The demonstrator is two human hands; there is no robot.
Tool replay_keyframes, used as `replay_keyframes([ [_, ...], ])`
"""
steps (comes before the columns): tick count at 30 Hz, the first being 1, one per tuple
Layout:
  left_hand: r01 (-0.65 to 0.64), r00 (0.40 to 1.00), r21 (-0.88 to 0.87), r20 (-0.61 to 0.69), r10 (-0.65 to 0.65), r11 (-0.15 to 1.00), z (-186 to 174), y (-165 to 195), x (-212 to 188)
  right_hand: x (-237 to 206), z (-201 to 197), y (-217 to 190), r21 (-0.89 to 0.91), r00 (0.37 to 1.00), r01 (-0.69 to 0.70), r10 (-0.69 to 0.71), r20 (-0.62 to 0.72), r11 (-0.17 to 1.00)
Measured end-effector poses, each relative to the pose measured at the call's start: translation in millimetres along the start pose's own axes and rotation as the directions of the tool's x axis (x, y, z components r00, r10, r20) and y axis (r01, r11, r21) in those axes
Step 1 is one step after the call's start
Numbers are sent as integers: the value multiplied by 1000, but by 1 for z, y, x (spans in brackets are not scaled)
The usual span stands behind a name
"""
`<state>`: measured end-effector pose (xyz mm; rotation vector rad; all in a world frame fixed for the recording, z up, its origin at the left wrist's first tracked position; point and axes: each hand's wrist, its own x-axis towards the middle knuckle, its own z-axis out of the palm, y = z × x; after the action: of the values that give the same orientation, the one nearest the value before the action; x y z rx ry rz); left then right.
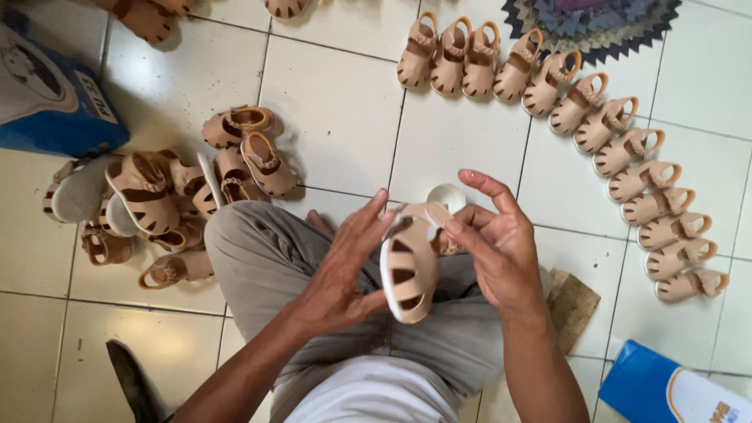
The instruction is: The person sits on the floor among many children's sandals, applies glue from a small cup to the sole of a sandal, presses the upper onto the sole, and places the finished sandal in a row with the others, repeating the process.
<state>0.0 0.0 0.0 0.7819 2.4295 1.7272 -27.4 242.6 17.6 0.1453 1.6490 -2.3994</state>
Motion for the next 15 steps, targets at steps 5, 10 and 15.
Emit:
replay_keyframes([
  [5, 191, 980, -620, 75, -184, 761, 39, -52, -17, 7, -77, 54, -95, 986, 134, -142, -90, 986],
  [10, 241, 844, -925, 51, -534, 294, 12, -79, 21, 76, -96, 86, -997, 980, 37, -199, 22, 75],
  [15, 331, 794, -875, 55, -606, 353, -20, -56, -39, 37, -53, 135, -1000, 999, -19, 45, -20, -24],
])
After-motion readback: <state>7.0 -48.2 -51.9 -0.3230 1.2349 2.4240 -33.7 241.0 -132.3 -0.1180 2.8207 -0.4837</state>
